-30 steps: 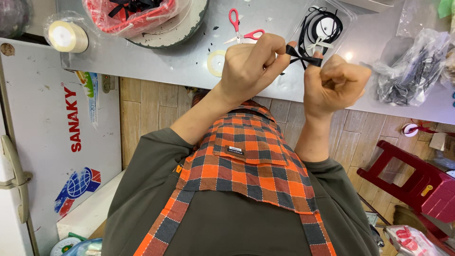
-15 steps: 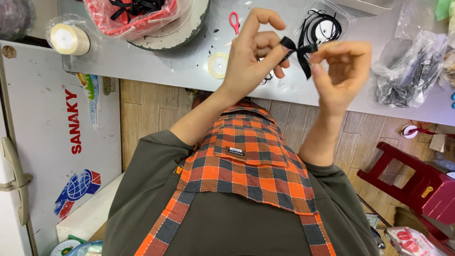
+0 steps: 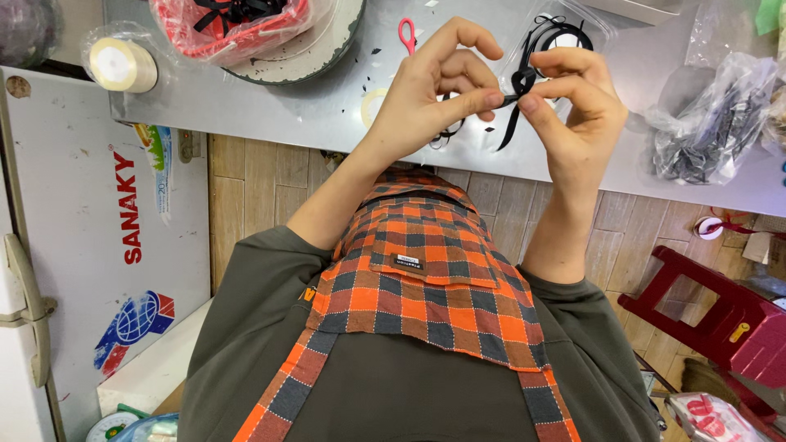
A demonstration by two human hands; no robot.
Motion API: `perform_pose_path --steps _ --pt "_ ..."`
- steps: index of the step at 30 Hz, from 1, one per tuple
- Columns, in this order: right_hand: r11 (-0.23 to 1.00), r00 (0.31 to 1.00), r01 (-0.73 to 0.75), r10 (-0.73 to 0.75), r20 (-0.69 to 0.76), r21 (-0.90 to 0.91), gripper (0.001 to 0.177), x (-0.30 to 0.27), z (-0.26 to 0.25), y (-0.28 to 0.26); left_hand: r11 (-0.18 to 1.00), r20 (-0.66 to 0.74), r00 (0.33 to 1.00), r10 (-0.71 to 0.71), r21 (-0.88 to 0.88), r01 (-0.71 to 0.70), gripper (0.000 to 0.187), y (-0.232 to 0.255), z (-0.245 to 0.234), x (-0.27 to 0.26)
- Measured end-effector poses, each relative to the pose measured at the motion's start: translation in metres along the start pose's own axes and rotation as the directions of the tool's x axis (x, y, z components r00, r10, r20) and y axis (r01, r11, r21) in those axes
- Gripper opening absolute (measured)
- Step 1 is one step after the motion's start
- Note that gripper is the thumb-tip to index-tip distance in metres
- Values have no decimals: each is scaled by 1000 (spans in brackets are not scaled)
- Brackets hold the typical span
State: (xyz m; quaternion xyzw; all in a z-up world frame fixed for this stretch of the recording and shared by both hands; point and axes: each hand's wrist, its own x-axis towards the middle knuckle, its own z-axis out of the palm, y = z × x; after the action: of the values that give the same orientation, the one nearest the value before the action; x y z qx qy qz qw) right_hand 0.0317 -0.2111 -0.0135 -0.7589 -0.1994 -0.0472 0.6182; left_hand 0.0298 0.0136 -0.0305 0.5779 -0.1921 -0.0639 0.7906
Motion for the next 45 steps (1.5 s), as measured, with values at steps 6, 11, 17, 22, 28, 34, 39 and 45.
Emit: perform_pose_path --steps 6,11,17,22,28,34,39,45 --pt "909 955 144 -231 -187 -391 15 -7 12 3 983 -29 998 57 175 -52 48 -1 8 -3" --pt "913 947 137 -235 -220 -385 15 -9 17 2 988 -44 999 -14 156 21 51 -5 18 1" --pt "998 984 13 -2 -180 61 16 -9 11 13 983 61 990 125 124 -132 57 -9 2 -3" --pt "966 992 -82 104 -77 243 18 5 12 34 1000 138 990 0 4 -1 49 -18 -20 6" --pt "908 979 -187 140 148 374 16 28 25 88 1000 161 987 -5 -29 10 45 -29 -63 7" --pt "867 874 -422 467 136 -264 32 43 89 200 980 -21 995 93 -175 -95 34 -38 -102 7" --pt "560 996 47 34 80 -827 44 12 144 273 977 -17 983 181 -109 -181 22 -37 -125 5" --pt "400 934 -101 353 52 -911 21 11 138 301 978 33 993 112 -182 -104 38 -36 -135 6"
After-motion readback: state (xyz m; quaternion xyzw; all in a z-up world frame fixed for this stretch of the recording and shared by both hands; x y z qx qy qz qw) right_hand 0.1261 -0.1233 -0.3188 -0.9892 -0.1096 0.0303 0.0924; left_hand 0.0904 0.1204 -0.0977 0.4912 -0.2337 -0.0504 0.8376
